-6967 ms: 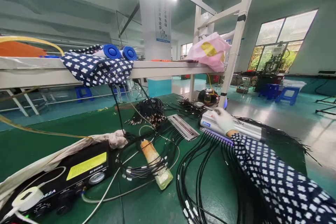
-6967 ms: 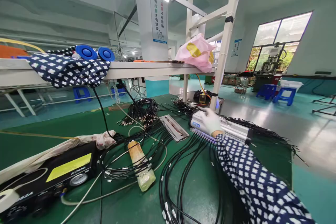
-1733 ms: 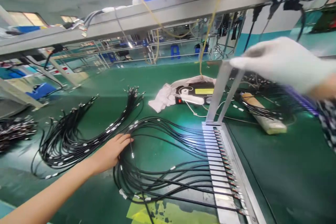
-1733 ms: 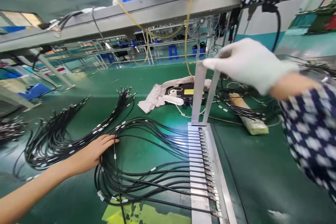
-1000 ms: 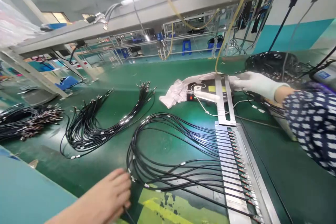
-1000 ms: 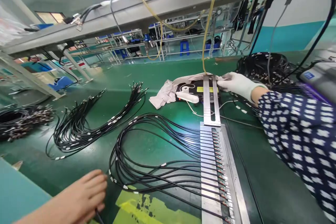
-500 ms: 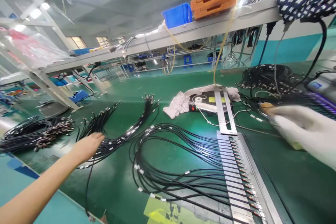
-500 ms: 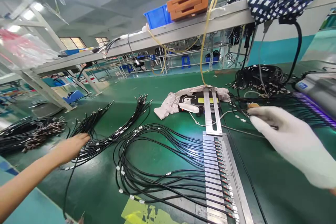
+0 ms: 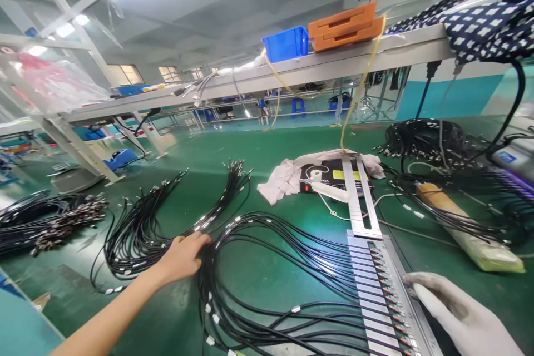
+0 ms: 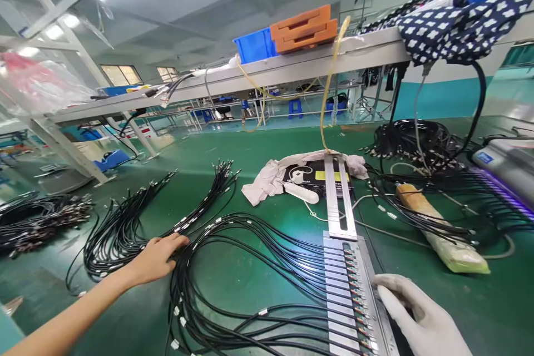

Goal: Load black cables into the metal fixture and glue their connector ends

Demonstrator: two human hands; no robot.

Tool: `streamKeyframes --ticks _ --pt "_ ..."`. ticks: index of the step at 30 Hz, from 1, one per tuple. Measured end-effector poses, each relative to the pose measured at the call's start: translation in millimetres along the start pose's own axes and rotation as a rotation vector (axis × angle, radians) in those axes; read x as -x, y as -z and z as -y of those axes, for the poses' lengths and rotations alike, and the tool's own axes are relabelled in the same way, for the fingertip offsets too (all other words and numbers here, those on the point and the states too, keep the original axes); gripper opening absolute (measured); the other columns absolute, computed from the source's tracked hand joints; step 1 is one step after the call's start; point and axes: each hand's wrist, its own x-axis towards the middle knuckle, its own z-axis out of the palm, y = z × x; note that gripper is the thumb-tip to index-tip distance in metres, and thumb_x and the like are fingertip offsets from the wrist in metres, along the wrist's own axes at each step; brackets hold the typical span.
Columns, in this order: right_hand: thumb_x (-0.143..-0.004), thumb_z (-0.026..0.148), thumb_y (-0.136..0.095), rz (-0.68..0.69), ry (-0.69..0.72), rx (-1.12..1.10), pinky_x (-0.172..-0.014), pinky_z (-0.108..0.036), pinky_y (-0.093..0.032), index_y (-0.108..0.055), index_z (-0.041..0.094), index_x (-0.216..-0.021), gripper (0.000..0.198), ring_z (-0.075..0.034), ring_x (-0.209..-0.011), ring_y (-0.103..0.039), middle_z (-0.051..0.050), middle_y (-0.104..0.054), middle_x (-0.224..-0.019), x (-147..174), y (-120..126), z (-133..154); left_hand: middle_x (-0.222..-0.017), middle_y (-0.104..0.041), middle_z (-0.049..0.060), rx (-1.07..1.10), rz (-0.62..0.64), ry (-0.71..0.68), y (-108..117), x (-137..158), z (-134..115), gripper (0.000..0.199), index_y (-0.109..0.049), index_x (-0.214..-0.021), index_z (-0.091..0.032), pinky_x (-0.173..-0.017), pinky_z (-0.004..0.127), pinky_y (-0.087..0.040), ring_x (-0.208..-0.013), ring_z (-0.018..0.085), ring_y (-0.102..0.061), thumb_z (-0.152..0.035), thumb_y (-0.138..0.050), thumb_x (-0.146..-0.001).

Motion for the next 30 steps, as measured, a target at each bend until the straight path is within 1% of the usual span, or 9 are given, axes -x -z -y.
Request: streamKeyframes --ticks 4,6,10,13,15,17,24,28,30 --pt "-0.075 0.065 -0.062 0.011 0.023 0.002 -0.077 -0.021 -0.063 -0.075 0.023 -0.089 0.046 -0.024 -0.090 -0.075 -0.005 -0.075 -0.101 -1 1 3 -0.097 -0.069 0.004 0.033 0.091 0.043 0 -12 15 0.041 -0.057 -0.113 -0.017 -0.080 0.027 -0.048 -0.089 0.017 -0.067 -0.017 -0.039 -0.076" --pt "-0.079 0.064 -0.058 0.000 0.077 0.054 -0.076 -0.022 -0.064 -0.074 0.023 -0.090 0.045 -0.023 -0.089 -0.075 -0.006 -0.075 -0.101 1 -1 0 -0.092 -0.069 0.002 0.016 0.116 0.052 2 -15 19 0.035 -0.057 -0.108 -0.017 -0.076 0.026 -0.046 -0.085 0.017 -0.066 -0.017 -0.042 -0.076" --pt "-0.088 0.056 -0.054 0.007 0.376 0.296 -0.087 -0.030 -0.064 -0.072 0.030 -0.103 0.035 -0.023 -0.105 -0.070 -0.003 -0.068 -0.119 12 -8 -8 -0.094 -0.067 0.004 -0.055 0.079 0.054 1 -15 11 0.030 -0.056 -0.100 -0.017 -0.088 0.034 -0.043 -0.095 0.022 -0.064 -0.009 -0.050 -0.072" --pt "-0.091 0.052 -0.052 -0.036 0.491 0.441 -0.091 -0.038 -0.063 -0.068 0.033 -0.115 0.034 -0.026 -0.117 -0.064 -0.002 -0.058 -0.135 15 -14 -16 -0.099 -0.065 0.006 -0.072 0.032 0.072 2 -18 4 0.018 -0.058 -0.097 -0.014 -0.095 0.037 -0.043 -0.100 0.020 -0.061 -0.009 -0.052 -0.082" --pt "-0.092 0.053 -0.050 -0.085 0.475 0.491 -0.092 -0.042 -0.062 -0.066 0.031 -0.119 0.038 -0.028 -0.120 -0.061 -0.003 -0.055 -0.139 12 -18 -21 -0.102 -0.062 0.006 -0.055 0.005 0.112 7 -25 5 0.011 -0.059 -0.096 -0.013 -0.095 0.037 -0.045 -0.098 0.018 -0.060 -0.019 -0.052 -0.091" --pt "-0.092 0.054 -0.048 -0.105 0.458 0.506 -0.093 -0.046 -0.061 -0.065 0.028 -0.119 0.041 -0.029 -0.122 -0.060 -0.005 -0.055 -0.139 7 -20 -26 -0.098 -0.062 0.006 -0.012 0.013 0.164 14 -34 10 0.020 -0.059 -0.091 -0.011 -0.091 0.035 -0.047 -0.092 0.015 -0.059 -0.029 -0.051 -0.096" --pt "-0.094 0.050 -0.047 -0.034 0.408 0.474 -0.103 -0.049 -0.055 -0.061 0.024 -0.124 0.042 -0.028 -0.125 -0.057 -0.009 -0.055 -0.138 5 -22 -13 -0.052 -0.040 -0.004 0.443 0.381 0.161 33 -52 25 0.040 -0.054 -0.062 -0.012 -0.052 0.021 -0.041 -0.050 0.007 -0.039 -0.048 -0.066 -0.078" --pt "-0.095 0.044 -0.048 0.013 0.354 0.448 -0.110 -0.050 -0.049 -0.057 0.023 -0.128 0.040 -0.028 -0.130 -0.053 -0.010 -0.051 -0.141 10 -20 7 -0.063 -0.038 -0.004 0.767 0.254 0.049 40 -39 31 0.051 -0.046 -0.071 -0.015 -0.055 0.013 -0.035 -0.057 0.004 -0.037 -0.064 -0.058 -0.073" --pt "-0.095 0.042 -0.048 0.036 0.339 0.429 -0.111 -0.050 -0.047 -0.054 0.024 -0.130 0.040 -0.027 -0.131 -0.051 -0.010 -0.050 -0.142 12 -18 13 -0.061 -0.028 -0.006 0.845 0.205 0.060 35 -30 39 0.058 -0.041 -0.070 -0.016 -0.051 0.011 -0.027 -0.053 0.003 -0.028 -0.071 -0.058 -0.067"
